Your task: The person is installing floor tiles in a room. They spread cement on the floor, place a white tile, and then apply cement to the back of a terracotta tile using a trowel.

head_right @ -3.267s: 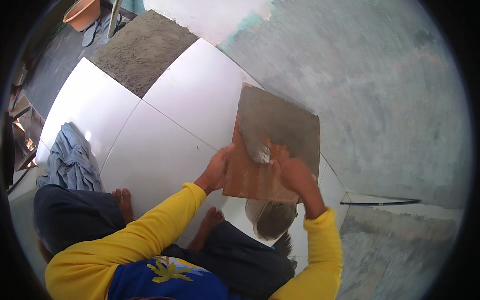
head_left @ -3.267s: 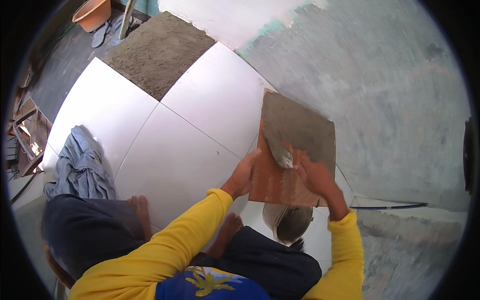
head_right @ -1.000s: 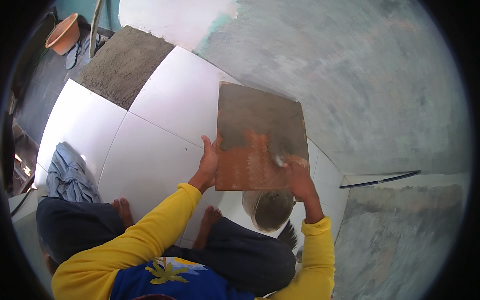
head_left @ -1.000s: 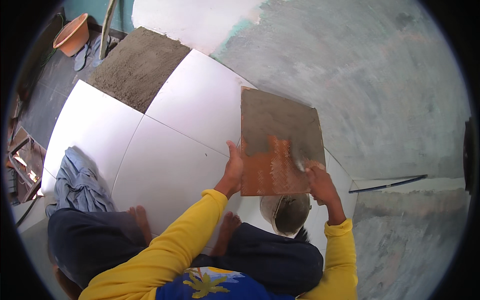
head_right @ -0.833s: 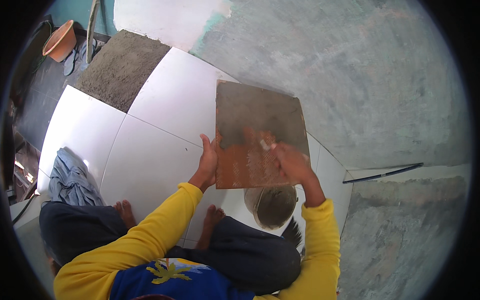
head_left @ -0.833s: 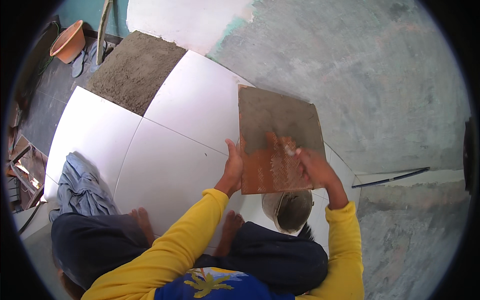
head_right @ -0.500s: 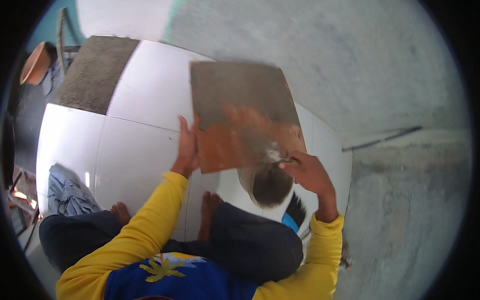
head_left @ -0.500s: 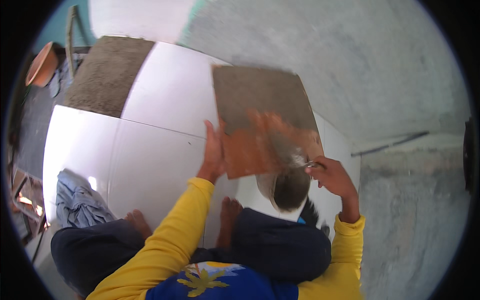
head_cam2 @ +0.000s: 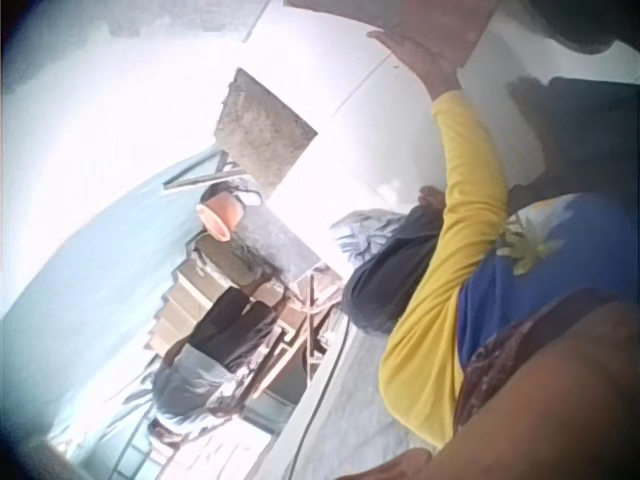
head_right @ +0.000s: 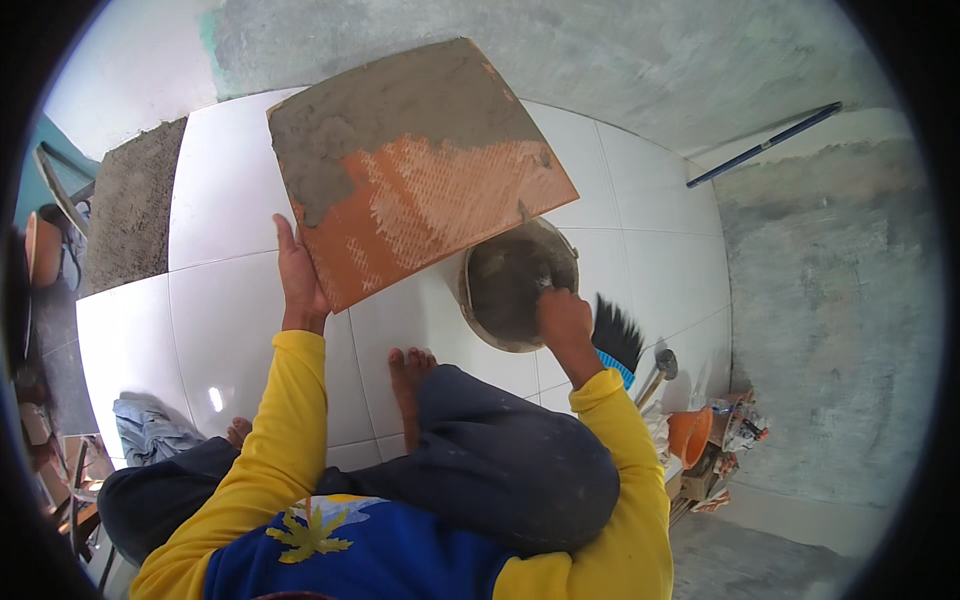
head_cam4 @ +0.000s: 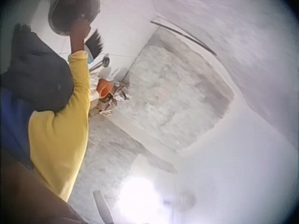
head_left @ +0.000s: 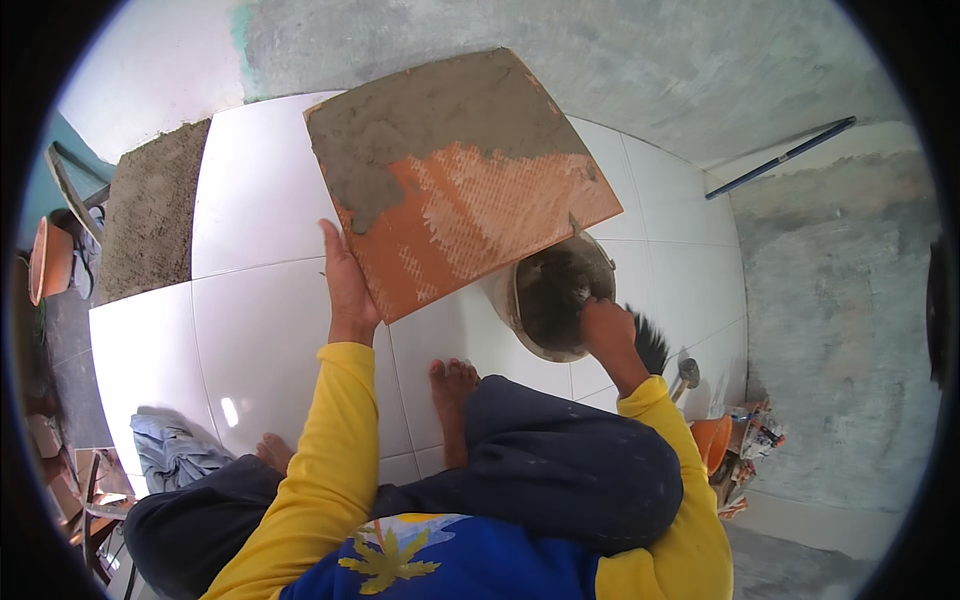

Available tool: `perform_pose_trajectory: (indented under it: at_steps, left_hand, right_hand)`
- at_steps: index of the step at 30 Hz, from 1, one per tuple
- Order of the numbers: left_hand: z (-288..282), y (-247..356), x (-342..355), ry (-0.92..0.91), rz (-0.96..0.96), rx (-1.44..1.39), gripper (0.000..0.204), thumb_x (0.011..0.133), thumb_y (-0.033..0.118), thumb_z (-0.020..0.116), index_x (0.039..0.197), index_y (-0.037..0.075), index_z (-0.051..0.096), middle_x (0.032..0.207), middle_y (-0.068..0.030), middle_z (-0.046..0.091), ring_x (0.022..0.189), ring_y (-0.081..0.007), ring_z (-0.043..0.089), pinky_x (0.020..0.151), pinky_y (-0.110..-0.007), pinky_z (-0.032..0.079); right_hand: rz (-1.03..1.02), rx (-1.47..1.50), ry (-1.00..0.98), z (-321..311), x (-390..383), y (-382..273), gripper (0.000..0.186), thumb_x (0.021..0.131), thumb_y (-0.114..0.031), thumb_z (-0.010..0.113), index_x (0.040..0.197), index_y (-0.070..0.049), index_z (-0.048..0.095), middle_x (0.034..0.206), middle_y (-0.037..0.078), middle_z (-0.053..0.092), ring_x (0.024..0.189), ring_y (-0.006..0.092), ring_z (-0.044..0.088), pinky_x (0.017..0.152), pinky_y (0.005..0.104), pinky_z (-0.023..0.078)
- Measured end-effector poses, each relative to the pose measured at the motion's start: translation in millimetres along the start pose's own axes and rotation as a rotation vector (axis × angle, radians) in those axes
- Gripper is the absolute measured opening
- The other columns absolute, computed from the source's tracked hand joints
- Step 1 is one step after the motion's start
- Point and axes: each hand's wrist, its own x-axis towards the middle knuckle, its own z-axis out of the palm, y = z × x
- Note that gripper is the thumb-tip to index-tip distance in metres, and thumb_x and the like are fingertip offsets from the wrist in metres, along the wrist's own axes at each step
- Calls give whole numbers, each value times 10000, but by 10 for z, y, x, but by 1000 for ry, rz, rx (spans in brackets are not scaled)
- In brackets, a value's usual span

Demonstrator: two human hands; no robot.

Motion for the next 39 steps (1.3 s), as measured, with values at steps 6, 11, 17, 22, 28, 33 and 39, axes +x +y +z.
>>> perform_pose_trajectory:
  at_steps: [6,11,17,22,28,33,39]
  left_hand:
    - [162,83,-30,29,89,153,756,1101,644,423,1644,125,346,1602,-108,468,1420,-296,513,1157,-461,494]
    - [254,21,-47,59,96,190,793,1087,680,409,1659,137,323,1617,-112,449,1434,-300,499,1171,-450,479]
    - [198,24,-24,30,117,204,810,1090,690,373,1661,120,311,1621,-119,443,1437,-305,496,1173,-443,476]
    - [275,72,-68,32,79,124,798,1091,688,375,1637,106,353,1586,-125,490,1396,-307,537,1149,-456,495]
    - [31,-18,-34,-98,-40,-187,760,1090,665,412,1626,127,384,1568,-123,520,1377,-313,555,1150,-472,487]
    - [189,-139,-95,-63,-6,-175,748,1075,668,442,1599,136,414,1531,-123,545,1357,-315,570,1108,-497,524]
    - [232,-98,-145,-30,-38,-138,800,1042,695,483,1573,98,441,1511,-142,569,1327,-337,595,1118,-503,511]
  right_hand:
    - [-16,258,-82,31,-106,-339,366,1058,-313,563,1039,14,726,970,282,755,940,471,751,860,568,590]
    - [-106,494,-97,96,33,-286,466,1057,-375,570,1032,62,729,956,331,736,948,510,724,878,605,549]
    - [-71,918,-399,-200,118,-524,487,1047,-389,590,956,71,723,836,218,748,699,328,738,676,443,576]
    - [-127,916,-382,-397,35,-475,473,1018,-402,627,1022,56,745,824,195,740,673,282,721,643,397,570]
    - [-268,169,-96,-637,38,-404,339,979,-364,666,1037,-58,802,936,225,776,897,385,772,794,517,603]
    - [-331,-28,-29,-497,-41,-610,270,954,-275,665,943,-36,792,904,197,780,866,382,778,725,498,614]
    - [-346,267,-231,-550,-103,-907,443,1059,-357,572,968,33,762,953,291,748,937,484,739,850,574,583]
